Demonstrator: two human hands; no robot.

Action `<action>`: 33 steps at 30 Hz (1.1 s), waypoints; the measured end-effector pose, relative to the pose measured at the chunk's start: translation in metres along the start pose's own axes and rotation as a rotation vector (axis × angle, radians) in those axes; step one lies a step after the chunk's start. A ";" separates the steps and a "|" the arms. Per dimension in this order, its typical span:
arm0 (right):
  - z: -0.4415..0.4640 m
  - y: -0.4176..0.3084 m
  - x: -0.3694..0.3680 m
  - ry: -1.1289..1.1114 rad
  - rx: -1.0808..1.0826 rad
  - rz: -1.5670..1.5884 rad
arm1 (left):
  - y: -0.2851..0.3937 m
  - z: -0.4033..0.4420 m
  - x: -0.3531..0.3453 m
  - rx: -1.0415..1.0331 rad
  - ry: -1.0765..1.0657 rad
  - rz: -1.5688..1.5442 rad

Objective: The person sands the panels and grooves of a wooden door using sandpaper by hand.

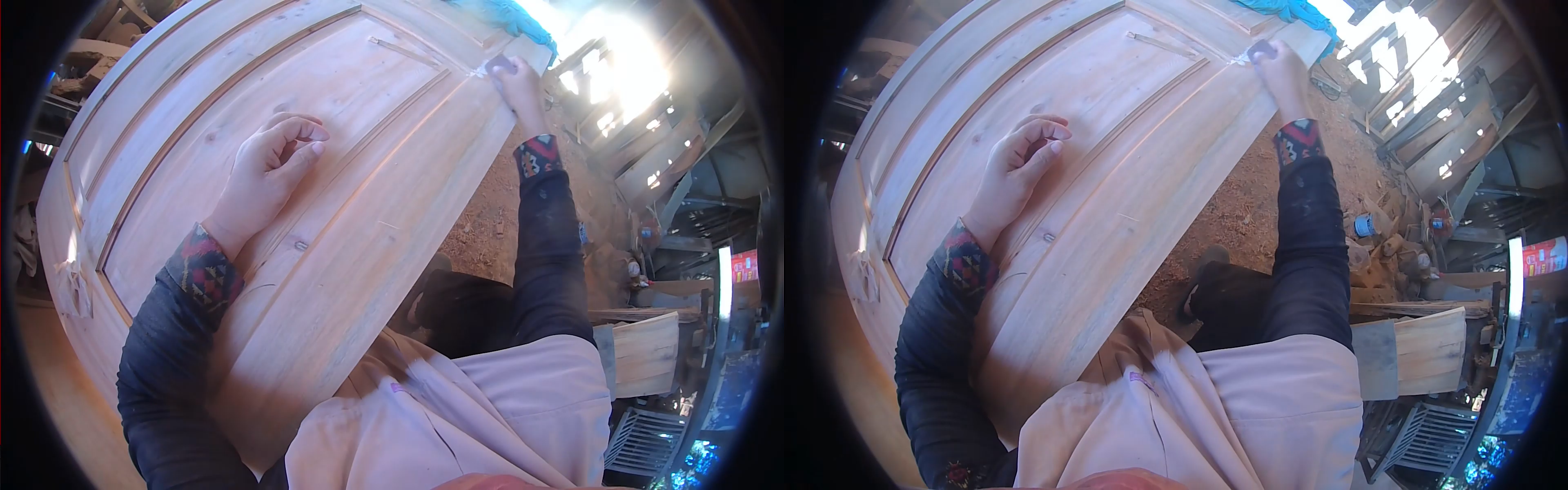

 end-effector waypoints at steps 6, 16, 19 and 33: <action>0.029 0.033 -0.028 -0.108 -0.113 0.061 | 0.005 -0.001 -0.001 0.050 -0.056 0.034; 0.020 0.021 -0.042 -0.206 -0.047 0.227 | 0.002 0.000 -0.001 0.040 -0.039 0.007; 0.048 0.043 -0.045 -0.270 -0.193 0.159 | 0.004 0.000 -0.003 0.015 -0.053 0.070; 0.074 0.054 -0.046 -0.374 -0.240 0.196 | 0.004 0.000 -0.002 0.070 -0.028 -0.003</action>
Point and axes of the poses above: each hand's wrist, its own z-axis towards the middle knuckle, its own x-axis out of the back of the hand, y = z × x, the point moved 4 cm from there along z, towards the middle knuckle, and after that the axes turned 4 degrees about x, right-handed, at the moved point
